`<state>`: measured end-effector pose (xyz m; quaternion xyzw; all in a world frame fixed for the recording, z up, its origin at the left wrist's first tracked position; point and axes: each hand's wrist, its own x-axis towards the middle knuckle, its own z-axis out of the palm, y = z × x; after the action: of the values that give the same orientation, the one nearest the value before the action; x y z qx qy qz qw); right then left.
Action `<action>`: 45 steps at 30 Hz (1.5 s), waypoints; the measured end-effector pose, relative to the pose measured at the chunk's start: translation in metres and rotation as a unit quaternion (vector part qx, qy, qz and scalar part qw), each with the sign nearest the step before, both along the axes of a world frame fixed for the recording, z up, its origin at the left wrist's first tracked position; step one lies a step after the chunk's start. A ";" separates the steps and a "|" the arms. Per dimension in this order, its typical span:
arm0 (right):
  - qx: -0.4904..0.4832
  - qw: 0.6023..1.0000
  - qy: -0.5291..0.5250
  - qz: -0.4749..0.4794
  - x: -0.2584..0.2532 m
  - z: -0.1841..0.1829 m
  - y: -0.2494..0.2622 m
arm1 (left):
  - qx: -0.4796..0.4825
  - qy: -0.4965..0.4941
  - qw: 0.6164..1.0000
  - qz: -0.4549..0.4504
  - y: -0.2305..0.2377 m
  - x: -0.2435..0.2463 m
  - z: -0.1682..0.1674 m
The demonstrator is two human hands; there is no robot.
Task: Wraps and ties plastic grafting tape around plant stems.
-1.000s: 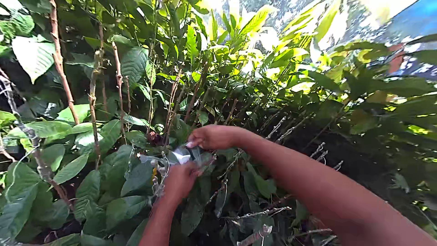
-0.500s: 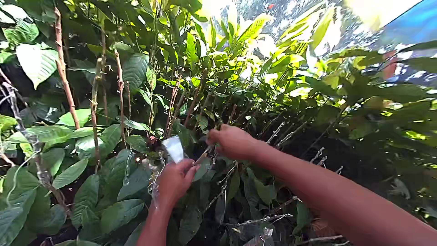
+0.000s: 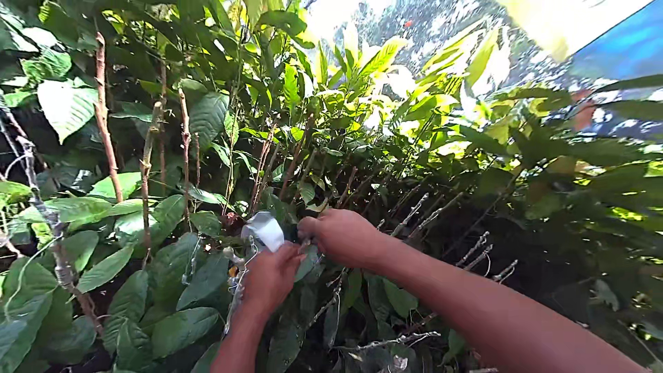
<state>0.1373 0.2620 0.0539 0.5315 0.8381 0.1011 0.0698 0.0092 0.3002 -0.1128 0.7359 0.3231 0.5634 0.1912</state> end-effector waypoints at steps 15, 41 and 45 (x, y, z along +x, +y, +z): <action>-0.046 0.999 -0.014 -0.004 0.000 0.006 -0.005 | -0.030 0.062 0.995 -0.072 -0.011 0.010 0.008; -0.016 0.952 0.306 0.008 0.009 -0.023 0.038 | -0.076 -0.204 0.963 -0.156 0.011 -0.002 -0.002; -0.259 0.799 0.539 -0.070 0.019 -0.061 0.030 | -0.029 -0.259 0.953 -0.152 0.018 -0.014 -0.008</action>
<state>0.1567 0.2919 -0.0072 0.5198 0.6958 -0.4272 -0.2513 -0.0043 0.3182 -0.1209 0.5989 0.1630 0.6896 0.3731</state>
